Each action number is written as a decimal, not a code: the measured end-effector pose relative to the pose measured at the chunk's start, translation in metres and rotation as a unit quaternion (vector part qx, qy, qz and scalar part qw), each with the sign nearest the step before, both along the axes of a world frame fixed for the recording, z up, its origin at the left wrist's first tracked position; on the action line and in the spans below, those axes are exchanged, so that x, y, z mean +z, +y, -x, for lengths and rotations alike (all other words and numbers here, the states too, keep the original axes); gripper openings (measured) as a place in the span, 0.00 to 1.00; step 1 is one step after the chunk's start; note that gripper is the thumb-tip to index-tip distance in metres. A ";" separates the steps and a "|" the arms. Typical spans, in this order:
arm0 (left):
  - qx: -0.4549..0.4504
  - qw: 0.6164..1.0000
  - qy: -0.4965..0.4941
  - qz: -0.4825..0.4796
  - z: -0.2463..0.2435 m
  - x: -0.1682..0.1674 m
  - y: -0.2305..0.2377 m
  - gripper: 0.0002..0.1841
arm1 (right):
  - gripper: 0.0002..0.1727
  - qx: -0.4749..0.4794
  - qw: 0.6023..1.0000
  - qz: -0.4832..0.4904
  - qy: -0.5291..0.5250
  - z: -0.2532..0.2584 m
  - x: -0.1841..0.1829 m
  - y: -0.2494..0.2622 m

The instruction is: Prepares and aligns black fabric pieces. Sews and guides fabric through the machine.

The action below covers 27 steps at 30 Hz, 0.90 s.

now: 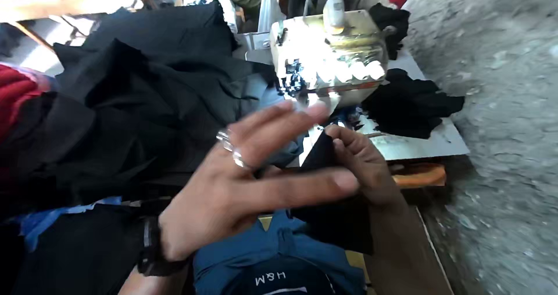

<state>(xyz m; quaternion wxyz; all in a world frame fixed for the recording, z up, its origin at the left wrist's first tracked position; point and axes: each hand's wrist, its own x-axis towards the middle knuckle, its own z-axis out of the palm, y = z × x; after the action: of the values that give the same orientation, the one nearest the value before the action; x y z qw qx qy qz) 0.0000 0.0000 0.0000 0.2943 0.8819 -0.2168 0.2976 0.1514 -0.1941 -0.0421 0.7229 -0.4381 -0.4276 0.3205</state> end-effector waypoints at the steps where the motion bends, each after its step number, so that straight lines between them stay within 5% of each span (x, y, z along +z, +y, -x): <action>1: -0.013 1.000 -0.004 0.004 -0.003 -0.005 -0.004 0.15 | 0.12 0.039 0.998 -0.009 0.046 0.000 -0.007 0.006; 4: -0.075 0.996 0.038 0.032 -0.010 -0.014 -0.013 0.08 | 0.11 0.156 0.979 -0.004 0.133 -0.001 -0.041 0.023; 7: -0.093 0.986 0.138 0.007 -0.019 -0.024 -0.017 0.16 | 0.06 0.100 0.990 0.094 -0.022 0.004 -0.071 0.036; 9: -0.058 0.984 0.167 -0.003 -0.029 -0.035 -0.012 0.18 | 0.17 0.037 0.994 0.098 -0.012 0.007 -0.087 0.030; 11: -0.004 0.985 0.172 0.001 -0.038 -0.040 0.000 0.15 | 0.35 0.077 0.992 0.046 0.093 0.007 -0.081 0.022; 16: 0.162 0.983 0.092 0.000 -0.056 -0.017 0.067 0.09 | 0.11 -0.064 0.983 0.126 -0.121 0.038 -0.065 0.050; 22: 0.342 0.934 0.103 0.030 -0.070 -0.042 0.173 0.15 | 0.06 -0.104 0.973 0.190 0.084 0.032 -0.075 0.086; 27: 0.350 0.931 0.090 0.054 -0.097 -0.072 0.220 0.17 | 0.07 -0.136 0.956 0.260 0.017 0.031 -0.063 0.116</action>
<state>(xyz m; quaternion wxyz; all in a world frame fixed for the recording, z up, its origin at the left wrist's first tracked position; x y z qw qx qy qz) 0.0974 0.2202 -0.0721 0.2367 0.9078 0.1496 0.3122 0.1201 -0.0777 -0.1052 0.6276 -0.6597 -0.2533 0.3269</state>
